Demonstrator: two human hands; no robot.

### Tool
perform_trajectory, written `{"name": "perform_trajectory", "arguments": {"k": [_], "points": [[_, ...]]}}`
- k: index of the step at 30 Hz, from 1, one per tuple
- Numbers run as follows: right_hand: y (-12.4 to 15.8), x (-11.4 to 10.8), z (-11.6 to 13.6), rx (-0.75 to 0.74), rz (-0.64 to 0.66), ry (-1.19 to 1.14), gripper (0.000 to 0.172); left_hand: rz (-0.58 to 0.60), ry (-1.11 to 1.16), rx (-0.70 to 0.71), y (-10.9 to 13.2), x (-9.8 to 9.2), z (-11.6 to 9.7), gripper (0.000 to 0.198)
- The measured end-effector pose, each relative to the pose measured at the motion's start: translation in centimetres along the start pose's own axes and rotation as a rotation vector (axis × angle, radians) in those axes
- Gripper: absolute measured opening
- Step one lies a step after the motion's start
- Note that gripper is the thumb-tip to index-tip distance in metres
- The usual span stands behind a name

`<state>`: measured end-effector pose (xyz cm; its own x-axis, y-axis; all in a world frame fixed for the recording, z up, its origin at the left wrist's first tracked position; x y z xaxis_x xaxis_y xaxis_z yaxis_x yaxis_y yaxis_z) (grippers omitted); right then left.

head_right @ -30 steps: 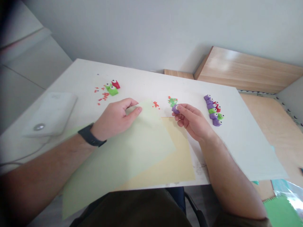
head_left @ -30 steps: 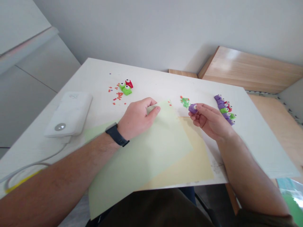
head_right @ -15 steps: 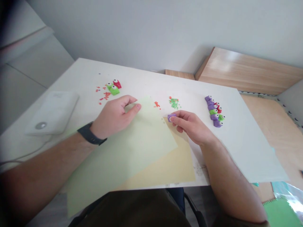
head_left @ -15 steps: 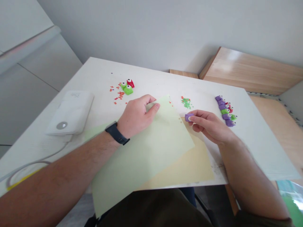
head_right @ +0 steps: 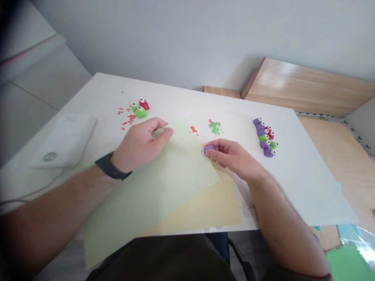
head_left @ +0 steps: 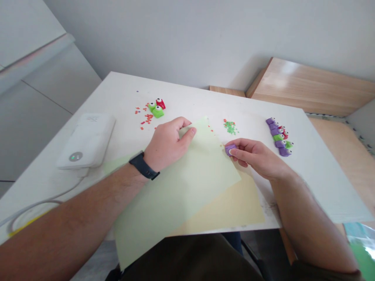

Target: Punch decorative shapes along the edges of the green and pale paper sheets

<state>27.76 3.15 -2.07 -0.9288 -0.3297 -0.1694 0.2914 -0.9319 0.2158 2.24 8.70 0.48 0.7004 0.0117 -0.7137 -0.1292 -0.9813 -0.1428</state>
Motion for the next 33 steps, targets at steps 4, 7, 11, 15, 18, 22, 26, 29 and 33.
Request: {"name": "perform_trajectory", "arguments": {"k": [4, 7, 11, 15, 18, 22, 26, 29, 33], "points": [[0.08, 0.35, -0.02, 0.027, 0.016, -0.017, 0.038, 0.0, 0.001, 0.001, -0.02, -0.04, -0.09, 0.034], [0.19, 0.78, -0.27, 0.055, 0.052, -0.042, 0.038, -0.003, 0.008, 0.0, -0.03, -0.06, -0.12, 0.035], [0.16, 0.96, -0.53, 0.055, 0.072, -0.024, 0.037, -0.013, 0.016, 0.008, -0.02, -0.06, -0.15, 0.034], [0.02, 0.83, -0.65, 0.036, 0.053, 0.003, 0.036, -0.019, 0.017, 0.013, 0.03, -0.08, -0.18, 0.034], [-0.02, 0.85, -0.73, 0.032, 0.049, 0.02, 0.036, -0.019, 0.02, 0.015, 0.07, -0.11, -0.22, 0.033], [-0.03, 0.88, -0.64, 0.013, 0.05, 0.063, 0.034, -0.014, 0.017, 0.023, 0.11, -0.1, -0.31, 0.032], [-0.04, 0.78, -0.6, 0.006, 0.036, 0.089, 0.036, -0.02, 0.015, 0.026, 0.12, -0.1, -0.35, 0.033], [-0.04, 0.84, -0.59, 0.004, 0.04, 0.1, 0.036, -0.019, 0.015, 0.027, 0.14, -0.08, -0.4, 0.033], [-0.04, 0.88, -0.65, 0.01, 0.031, 0.099, 0.036, -0.025, 0.028, 0.03, 0.2, -0.15, -0.49, 0.032]]}}
Point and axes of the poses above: each hand's wrist, its own y-axis away from the middle knuckle, its own x-axis out of the palm, z = x × y, the point moved 7 cm from there along -y, towards the middle knuckle, and after that the axes turned 6 degrees about -x, right-handed, at the moved point
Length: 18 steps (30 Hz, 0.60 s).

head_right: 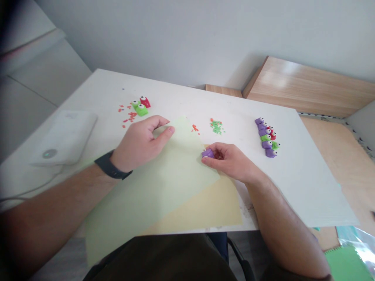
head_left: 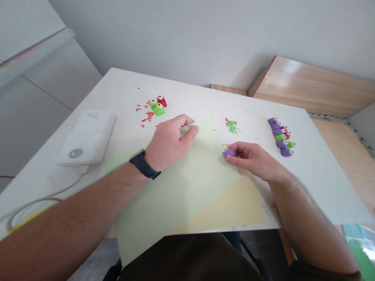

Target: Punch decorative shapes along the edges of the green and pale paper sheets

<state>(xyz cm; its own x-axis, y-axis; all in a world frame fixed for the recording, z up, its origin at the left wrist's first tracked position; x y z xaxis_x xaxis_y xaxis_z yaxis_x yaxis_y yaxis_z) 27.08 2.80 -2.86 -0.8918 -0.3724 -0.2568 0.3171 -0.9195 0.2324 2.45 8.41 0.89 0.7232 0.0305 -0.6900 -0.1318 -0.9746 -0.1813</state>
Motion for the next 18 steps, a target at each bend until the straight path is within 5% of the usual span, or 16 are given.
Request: {"name": "perform_trajectory", "arguments": {"k": [18], "points": [[-0.05, 0.23, 0.04, -0.022, -0.007, -0.003, 0.033, -0.002, -0.01, 0.008, 0.12, -0.05, -0.12, 0.033]]}}
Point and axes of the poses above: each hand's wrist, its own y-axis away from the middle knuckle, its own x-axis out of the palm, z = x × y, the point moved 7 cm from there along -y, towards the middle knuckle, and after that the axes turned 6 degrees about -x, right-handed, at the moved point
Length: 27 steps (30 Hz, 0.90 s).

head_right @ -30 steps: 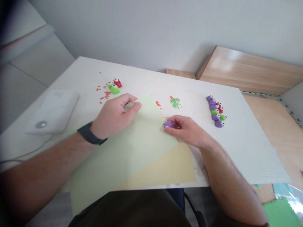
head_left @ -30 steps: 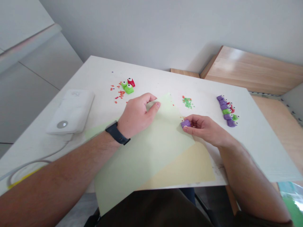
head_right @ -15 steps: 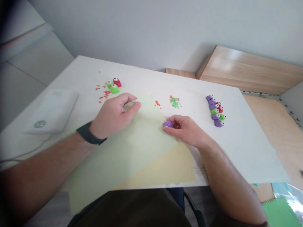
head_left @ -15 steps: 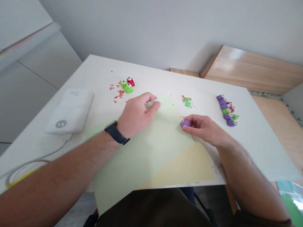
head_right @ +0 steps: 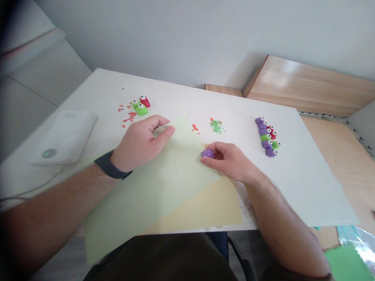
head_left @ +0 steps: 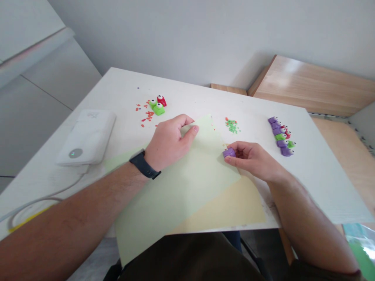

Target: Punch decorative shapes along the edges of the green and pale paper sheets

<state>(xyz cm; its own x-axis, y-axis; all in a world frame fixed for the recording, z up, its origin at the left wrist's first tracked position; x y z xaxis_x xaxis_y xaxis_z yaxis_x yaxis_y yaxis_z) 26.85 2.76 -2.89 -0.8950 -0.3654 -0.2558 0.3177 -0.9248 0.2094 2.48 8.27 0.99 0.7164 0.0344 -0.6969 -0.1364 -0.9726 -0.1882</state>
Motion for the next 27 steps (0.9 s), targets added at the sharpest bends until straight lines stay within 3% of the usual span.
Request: {"name": "perform_trajectory", "arguments": {"k": [27], "points": [[-0.1, -0.1, -0.21, -0.035, -0.06, 0.007, 0.031, 0.013, -0.002, -0.009, -0.11, 0.23, 0.25, 0.034]]}}
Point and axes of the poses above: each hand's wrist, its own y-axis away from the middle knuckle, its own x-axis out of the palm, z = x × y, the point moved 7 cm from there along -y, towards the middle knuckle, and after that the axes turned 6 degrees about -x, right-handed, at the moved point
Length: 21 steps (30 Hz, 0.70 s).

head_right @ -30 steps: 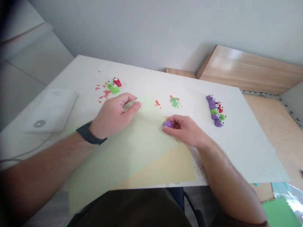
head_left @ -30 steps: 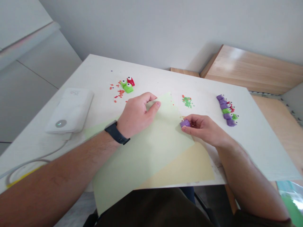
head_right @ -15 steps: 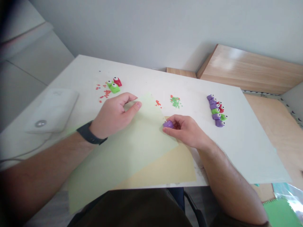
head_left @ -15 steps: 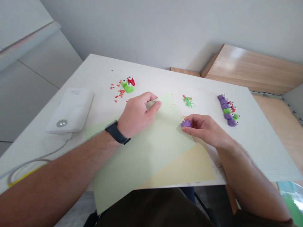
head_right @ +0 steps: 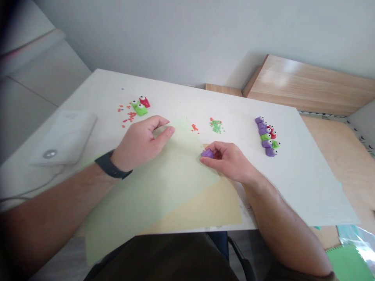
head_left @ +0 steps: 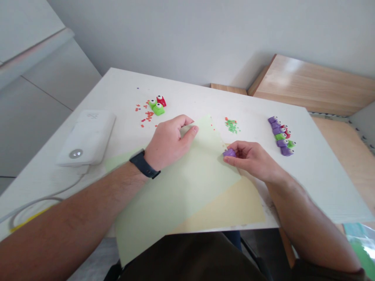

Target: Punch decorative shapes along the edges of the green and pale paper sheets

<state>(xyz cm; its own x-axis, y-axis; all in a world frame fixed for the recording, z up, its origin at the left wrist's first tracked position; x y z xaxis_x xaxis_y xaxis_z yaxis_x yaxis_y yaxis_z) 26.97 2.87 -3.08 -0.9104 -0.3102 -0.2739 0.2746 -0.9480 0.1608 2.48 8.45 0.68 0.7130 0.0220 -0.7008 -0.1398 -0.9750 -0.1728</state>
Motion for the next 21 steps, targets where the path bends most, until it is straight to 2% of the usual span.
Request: {"name": "perform_trajectory", "arguments": {"k": [14, 21], "points": [[-0.2, -0.6, 0.7, -0.035, -0.046, 0.025, 0.028, 0.008, -0.002, -0.025, -0.2, 0.0, 0.2, 0.033], [-0.5, -2.2, 0.4, -0.04, -0.186, -0.063, 0.031, 0.004, -0.021, -0.046, -0.3, -0.1, 0.4, 0.035]]}}
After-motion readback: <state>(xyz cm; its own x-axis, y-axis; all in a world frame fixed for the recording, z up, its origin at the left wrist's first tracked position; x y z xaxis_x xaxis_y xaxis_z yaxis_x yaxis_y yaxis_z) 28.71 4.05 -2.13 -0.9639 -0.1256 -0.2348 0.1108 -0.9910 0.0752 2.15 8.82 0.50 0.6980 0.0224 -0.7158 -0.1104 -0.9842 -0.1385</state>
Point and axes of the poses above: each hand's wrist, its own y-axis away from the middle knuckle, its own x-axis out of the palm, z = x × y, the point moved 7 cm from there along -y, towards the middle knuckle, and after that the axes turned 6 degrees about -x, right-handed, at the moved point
